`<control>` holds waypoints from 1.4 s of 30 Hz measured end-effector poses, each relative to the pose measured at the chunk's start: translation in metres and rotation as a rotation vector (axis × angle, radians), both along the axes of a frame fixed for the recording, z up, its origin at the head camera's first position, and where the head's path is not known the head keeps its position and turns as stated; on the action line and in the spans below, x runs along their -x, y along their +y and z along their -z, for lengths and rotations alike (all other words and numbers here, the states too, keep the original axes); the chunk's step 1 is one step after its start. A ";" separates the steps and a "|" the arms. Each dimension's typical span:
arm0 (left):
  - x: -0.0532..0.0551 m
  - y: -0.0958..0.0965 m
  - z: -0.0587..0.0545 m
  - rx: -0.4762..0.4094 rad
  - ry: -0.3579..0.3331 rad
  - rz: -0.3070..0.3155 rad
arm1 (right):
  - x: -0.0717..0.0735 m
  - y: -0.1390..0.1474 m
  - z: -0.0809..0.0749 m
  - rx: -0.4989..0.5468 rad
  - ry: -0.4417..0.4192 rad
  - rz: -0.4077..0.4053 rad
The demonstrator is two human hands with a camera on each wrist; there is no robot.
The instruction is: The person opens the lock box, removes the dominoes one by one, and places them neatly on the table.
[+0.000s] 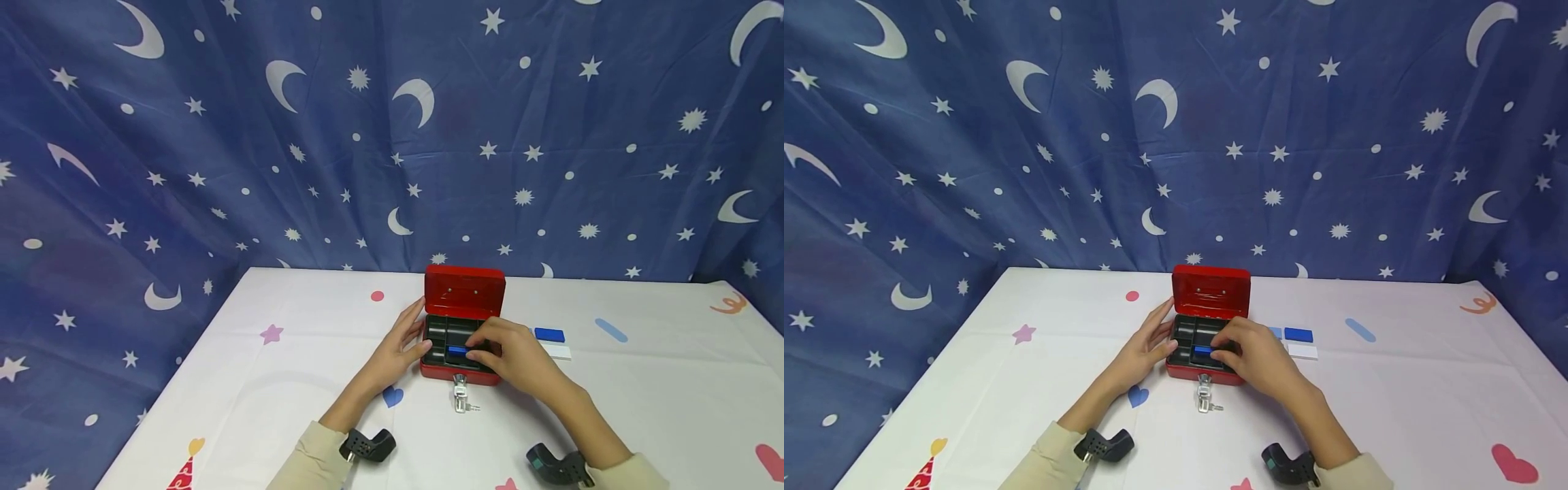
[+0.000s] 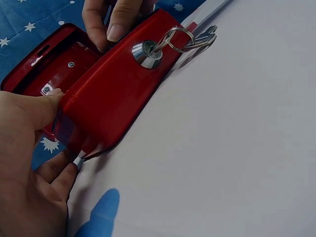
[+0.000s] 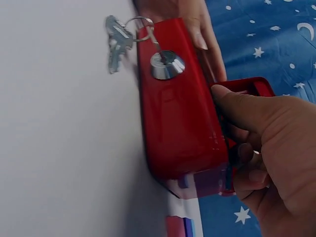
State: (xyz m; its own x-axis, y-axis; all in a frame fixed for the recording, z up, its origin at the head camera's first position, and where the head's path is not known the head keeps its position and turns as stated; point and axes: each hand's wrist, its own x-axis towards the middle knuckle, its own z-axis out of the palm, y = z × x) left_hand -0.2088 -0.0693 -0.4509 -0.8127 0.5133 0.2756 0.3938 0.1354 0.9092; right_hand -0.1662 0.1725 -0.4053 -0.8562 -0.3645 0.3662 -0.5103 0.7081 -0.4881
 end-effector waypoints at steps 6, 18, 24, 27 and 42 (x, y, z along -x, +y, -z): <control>-0.005 0.000 -0.009 -0.020 0.000 0.015 | -0.001 -0.004 0.002 -0.032 -0.001 0.018; -0.017 0.000 -0.033 -0.013 -0.028 0.043 | -0.002 -0.002 0.003 -0.044 0.104 -0.033; -0.017 0.001 -0.034 -0.009 -0.026 0.042 | -0.003 -0.002 0.003 -0.065 0.098 -0.031; -0.017 0.001 -0.034 -0.009 -0.025 0.043 | -0.004 -0.003 0.001 -0.076 0.083 -0.028; -0.017 0.000 -0.033 -0.016 -0.028 0.050 | -0.005 -0.006 -0.002 -0.108 0.057 0.000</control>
State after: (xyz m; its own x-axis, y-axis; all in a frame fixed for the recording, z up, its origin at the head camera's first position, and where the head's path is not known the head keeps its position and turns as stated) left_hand -0.1917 -0.0692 -0.4179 -0.7935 0.5496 0.2613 0.3740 0.1018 0.9218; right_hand -0.1608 0.1666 -0.4033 -0.8351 -0.4042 0.3731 -0.5348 0.7553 -0.3788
